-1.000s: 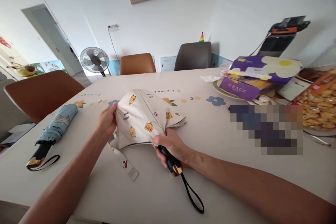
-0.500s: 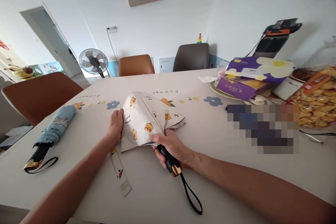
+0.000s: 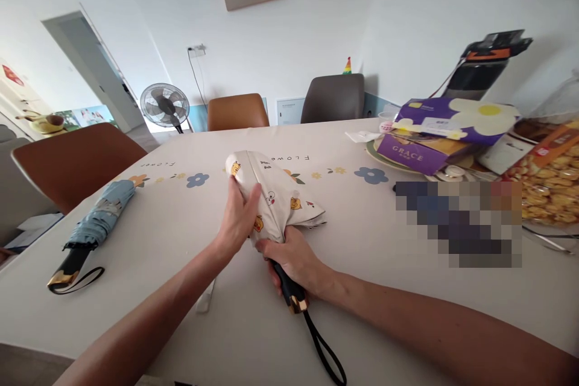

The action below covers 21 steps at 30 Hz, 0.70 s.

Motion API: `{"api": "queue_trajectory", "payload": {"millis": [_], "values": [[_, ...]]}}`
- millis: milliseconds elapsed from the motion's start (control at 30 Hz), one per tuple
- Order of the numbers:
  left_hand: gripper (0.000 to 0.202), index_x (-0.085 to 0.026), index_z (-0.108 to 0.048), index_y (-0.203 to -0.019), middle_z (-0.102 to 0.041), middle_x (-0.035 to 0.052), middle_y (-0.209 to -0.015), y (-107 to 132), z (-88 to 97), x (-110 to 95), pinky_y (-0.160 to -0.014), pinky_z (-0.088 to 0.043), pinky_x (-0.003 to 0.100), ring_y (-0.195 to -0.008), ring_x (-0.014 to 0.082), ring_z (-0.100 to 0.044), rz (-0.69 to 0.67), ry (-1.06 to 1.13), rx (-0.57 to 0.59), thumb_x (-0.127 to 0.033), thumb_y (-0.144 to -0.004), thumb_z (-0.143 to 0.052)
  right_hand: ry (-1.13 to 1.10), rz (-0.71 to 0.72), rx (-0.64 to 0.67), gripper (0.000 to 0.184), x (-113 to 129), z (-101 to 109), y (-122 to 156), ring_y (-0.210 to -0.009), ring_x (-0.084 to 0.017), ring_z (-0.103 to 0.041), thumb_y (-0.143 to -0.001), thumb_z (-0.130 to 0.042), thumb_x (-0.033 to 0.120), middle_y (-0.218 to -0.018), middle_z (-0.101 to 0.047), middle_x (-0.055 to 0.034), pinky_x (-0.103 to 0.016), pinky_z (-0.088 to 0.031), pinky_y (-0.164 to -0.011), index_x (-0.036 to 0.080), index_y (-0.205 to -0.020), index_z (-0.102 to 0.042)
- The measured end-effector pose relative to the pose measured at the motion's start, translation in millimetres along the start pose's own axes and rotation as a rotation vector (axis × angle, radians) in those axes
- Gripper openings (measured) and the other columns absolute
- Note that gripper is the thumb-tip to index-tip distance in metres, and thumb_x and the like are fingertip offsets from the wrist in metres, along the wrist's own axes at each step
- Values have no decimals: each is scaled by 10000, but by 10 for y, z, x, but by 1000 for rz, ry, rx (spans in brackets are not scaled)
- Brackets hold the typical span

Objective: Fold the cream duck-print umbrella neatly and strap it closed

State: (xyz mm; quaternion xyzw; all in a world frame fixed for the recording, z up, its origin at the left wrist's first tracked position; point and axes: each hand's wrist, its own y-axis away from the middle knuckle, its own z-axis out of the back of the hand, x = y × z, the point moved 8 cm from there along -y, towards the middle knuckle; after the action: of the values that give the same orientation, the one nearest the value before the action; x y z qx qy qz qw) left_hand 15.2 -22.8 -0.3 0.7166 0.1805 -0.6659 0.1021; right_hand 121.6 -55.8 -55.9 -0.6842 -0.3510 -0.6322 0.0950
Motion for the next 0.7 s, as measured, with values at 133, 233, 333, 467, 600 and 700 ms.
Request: {"api": "queue_trajectory", "payload": {"millis": [133,233,333,467,600,700], "values": [[444,-159,-583,-1034,-652,111,-974,-176,-89,81,-782,-497,362,-929,271,-603,169,93,64,-436,-695,-661,18,2,21,136,35,-15,29,-264,-105,-396,-701,-505,217,-321,-423,63,-232,-393,-267,202,-610,-405],[460,-130,-611,-995,-671,121,-894,-200,-217,178,-763,-519,374,-846,266,-630,337,268,170,-456,-675,-671,7,20,42,142,72,-16,48,-258,-100,-394,-694,-500,222,-321,-413,73,-226,-393,-271,206,-611,-384],[465,-153,-605,-1027,-675,102,-911,-210,-334,195,-824,-508,393,-872,266,-630,392,399,260,-456,-677,-661,11,58,74,148,114,-15,57,-255,-97,-389,-692,-493,227,-314,-406,74,-217,-383,-271,208,-604,-375],[452,-148,-595,-1038,-676,96,-890,-260,-472,148,-868,-486,424,-885,276,-629,393,460,364,-447,-699,-614,-9,95,114,156,139,-5,29,-262,-96,-395,-710,-513,261,-324,-432,63,-214,-390,-281,195,-626,-400],[444,-149,-587,-1056,-676,82,-880,-361,-502,105,-864,-491,412,-868,266,-633,355,455,330,-381,-680,-635,-91,92,112,187,134,25,-34,-279,-105,-428,-743,-537,335,-354,-467,60,-230,-428,-310,179,-699,-442],[455,-152,-583,-1074,-674,79,-887,-422,-493,155,-846,-501,393,-850,257,-635,352,471,295,-374,-681,-641,-151,48,74,227,116,68,-70,-287,-121,-455,-741,-565,367,-367,-467,72,-246,-439,-320,170,-799,-470]]}}
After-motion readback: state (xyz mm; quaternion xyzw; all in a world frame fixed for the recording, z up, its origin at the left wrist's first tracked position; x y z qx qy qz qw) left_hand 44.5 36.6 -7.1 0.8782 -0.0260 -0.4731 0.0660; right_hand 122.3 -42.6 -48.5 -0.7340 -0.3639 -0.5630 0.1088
